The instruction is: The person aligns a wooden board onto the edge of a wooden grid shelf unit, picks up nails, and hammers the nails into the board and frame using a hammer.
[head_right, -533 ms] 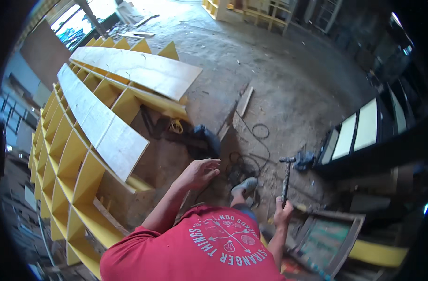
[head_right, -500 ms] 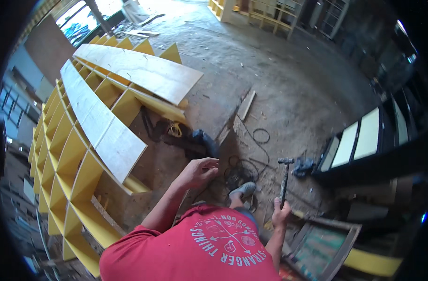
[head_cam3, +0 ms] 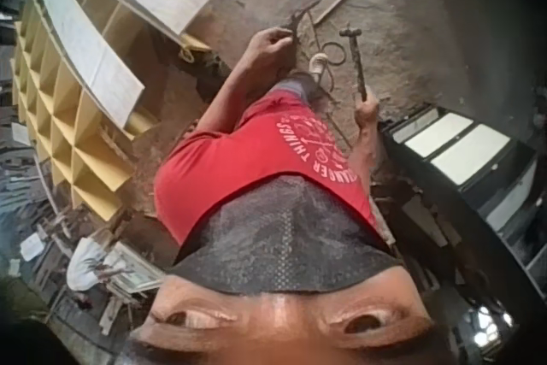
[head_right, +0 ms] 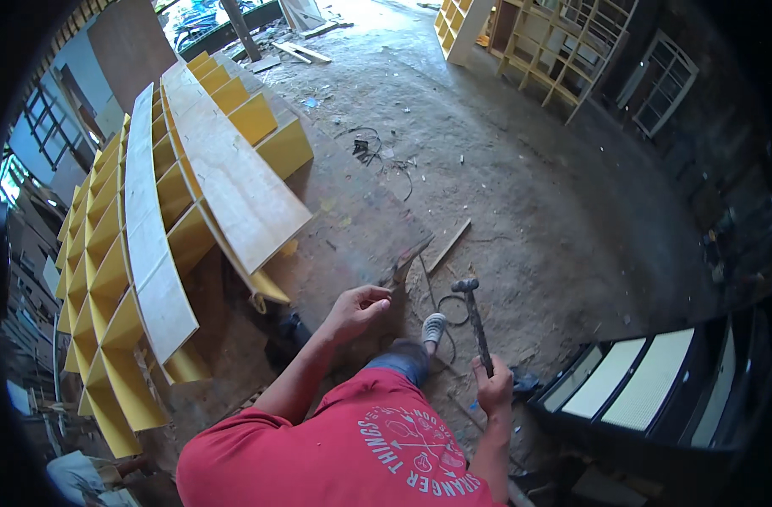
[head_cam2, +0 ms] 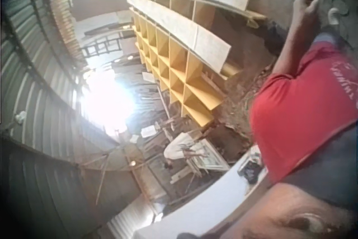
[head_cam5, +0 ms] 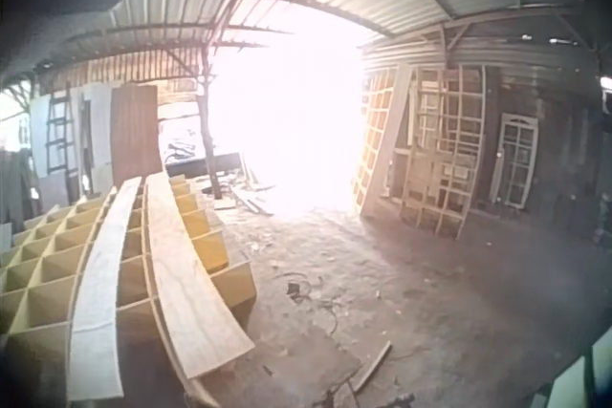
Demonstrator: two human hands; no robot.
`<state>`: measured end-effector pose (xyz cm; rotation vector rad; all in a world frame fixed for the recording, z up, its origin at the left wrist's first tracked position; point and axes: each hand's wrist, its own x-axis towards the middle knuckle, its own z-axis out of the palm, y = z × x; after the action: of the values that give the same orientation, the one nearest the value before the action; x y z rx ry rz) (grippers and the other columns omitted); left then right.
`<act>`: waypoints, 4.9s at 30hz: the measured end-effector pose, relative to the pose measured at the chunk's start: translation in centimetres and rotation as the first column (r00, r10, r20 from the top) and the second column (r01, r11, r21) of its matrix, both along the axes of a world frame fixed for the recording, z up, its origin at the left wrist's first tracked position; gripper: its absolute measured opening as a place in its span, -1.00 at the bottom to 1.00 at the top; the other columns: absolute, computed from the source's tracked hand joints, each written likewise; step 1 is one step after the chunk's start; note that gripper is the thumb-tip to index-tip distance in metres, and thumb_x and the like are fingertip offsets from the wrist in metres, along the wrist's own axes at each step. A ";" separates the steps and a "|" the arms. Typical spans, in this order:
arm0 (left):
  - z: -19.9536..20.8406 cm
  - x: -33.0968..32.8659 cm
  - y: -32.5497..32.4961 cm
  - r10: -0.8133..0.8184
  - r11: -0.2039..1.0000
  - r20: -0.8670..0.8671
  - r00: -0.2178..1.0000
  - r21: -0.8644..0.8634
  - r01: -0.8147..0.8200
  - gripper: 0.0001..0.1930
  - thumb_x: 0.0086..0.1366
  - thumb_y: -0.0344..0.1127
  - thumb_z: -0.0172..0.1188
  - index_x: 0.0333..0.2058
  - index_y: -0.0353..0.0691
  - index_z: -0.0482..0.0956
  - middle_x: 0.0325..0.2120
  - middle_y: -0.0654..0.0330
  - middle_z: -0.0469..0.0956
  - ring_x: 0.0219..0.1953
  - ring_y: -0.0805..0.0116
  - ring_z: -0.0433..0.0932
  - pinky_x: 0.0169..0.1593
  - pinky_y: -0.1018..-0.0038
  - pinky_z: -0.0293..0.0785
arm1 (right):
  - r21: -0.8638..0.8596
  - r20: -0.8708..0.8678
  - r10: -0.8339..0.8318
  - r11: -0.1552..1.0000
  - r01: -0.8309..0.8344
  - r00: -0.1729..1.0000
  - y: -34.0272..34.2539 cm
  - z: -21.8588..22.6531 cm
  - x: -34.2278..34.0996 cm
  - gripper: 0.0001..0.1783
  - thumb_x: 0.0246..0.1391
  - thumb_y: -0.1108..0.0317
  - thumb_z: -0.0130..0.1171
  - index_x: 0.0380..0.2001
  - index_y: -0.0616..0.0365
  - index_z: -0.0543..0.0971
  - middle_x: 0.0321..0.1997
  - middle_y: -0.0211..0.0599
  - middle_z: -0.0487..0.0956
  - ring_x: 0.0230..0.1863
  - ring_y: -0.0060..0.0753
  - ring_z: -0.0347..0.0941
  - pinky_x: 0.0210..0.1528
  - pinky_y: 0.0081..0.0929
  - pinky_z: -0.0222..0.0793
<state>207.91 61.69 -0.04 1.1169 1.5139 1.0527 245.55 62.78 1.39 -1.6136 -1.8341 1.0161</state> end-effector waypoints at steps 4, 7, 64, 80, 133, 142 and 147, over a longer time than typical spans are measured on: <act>-1.7 2.7 9.1 0.027 0.999 -0.017 0.999 -0.023 -0.028 -0.59 0.47 -0.18 0.35 0.16 -0.30 0.68 -0.06 0.11 0.78 -0.01 0.42 0.70 0.13 0.38 0.61 | 0.020 0.018 0.033 0.999 -0.034 0.999 9.1 -0.1 2.6 -0.58 0.34 0.04 0.32 -0.34 0.24 0.63 -0.52 -0.14 0.54 -0.45 -0.23 0.49 -0.31 -0.19 0.42; -2.0 4.3 17.3 0.017 0.999 -0.111 0.994 -0.049 -0.022 -0.57 0.46 -0.17 0.35 0.17 -0.33 0.67 -0.07 0.03 0.79 -0.04 0.28 0.76 0.09 0.31 0.67 | -0.002 0.098 0.000 1.000 0.000 0.995 16.3 -0.4 5.8 -0.60 0.32 0.06 0.34 -0.35 0.24 0.63 -0.51 -0.11 0.55 -0.44 -0.16 0.51 -0.30 -0.16 0.43; 6.6 -65.5 19.6 0.684 -0.168 -0.729 0.029 -0.197 -0.966 -0.01 -0.02 0.31 0.68 0.11 -0.48 0.62 -0.03 -0.17 0.75 0.06 0.05 0.74 0.15 0.16 0.62 | -0.223 0.131 0.901 0.434 -0.873 0.414 92.4 -1.5 -72.5 -0.59 0.29 0.08 0.35 -0.40 0.23 0.55 -0.58 -0.31 0.39 -0.49 -0.43 0.25 -0.41 -0.23 0.20; 22.2 -58.3 40.9 0.260 -0.317 -0.922 -0.288 0.200 -0.927 -0.49 0.19 0.06 0.57 -0.35 -0.37 0.67 -0.44 -0.22 0.67 -0.33 -0.31 0.65 -0.20 -0.01 0.54 | -0.063 -0.154 0.988 0.015 -0.998 0.024 94.6 0.6 -104.6 -0.48 0.35 -0.07 0.33 -0.30 0.26 0.60 -0.54 -0.23 0.49 -0.47 -0.37 0.38 -0.35 -0.23 0.33; 20.6 -48.2 64.5 0.478 -0.347 -0.837 -0.266 0.099 -0.933 -0.65 0.17 -0.07 0.55 -0.24 -0.24 0.80 -0.44 -0.02 0.71 -0.38 -0.06 0.70 -0.29 0.14 0.57 | 0.316 -0.412 0.851 0.468 -0.825 0.325 84.5 16.1 -133.3 -0.63 -0.08 0.29 0.45 -0.24 0.23 0.55 -0.37 -0.07 0.63 -0.29 -0.02 0.62 -0.13 -0.13 0.53; 15.6 -49.0 62.4 0.420 -0.342 -0.881 -0.218 0.069 -0.937 -0.64 0.17 -0.01 0.52 -0.25 -0.18 0.82 -0.08 -0.04 0.71 0.07 -0.09 0.61 0.14 0.01 0.48 | 0.198 -0.242 0.897 0.419 -0.886 0.370 82.5 10.2 -132.6 -0.68 -0.05 0.32 0.42 -0.24 0.20 0.57 -0.37 -0.02 0.66 -0.28 -0.01 0.65 -0.11 -0.11 0.55; 11.5 -48.7 59.7 0.321 -0.265 -0.902 -0.287 0.205 -0.942 -0.69 0.10 -0.10 0.55 -0.28 -0.20 0.85 0.49 -0.02 0.36 0.58 -0.23 0.09 0.62 -0.13 -0.10 | 0.193 -0.245 0.922 0.351 -0.917 0.301 78.8 6.2 -133.2 -0.64 -0.05 0.26 0.46 -0.26 0.20 0.57 -0.30 0.07 0.69 -0.19 0.18 0.67 -0.06 -0.03 0.56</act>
<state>159.25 121.37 11.49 -0.8142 3.3367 0.3560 112.36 141.59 7.58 -0.0984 -2.4973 1.5641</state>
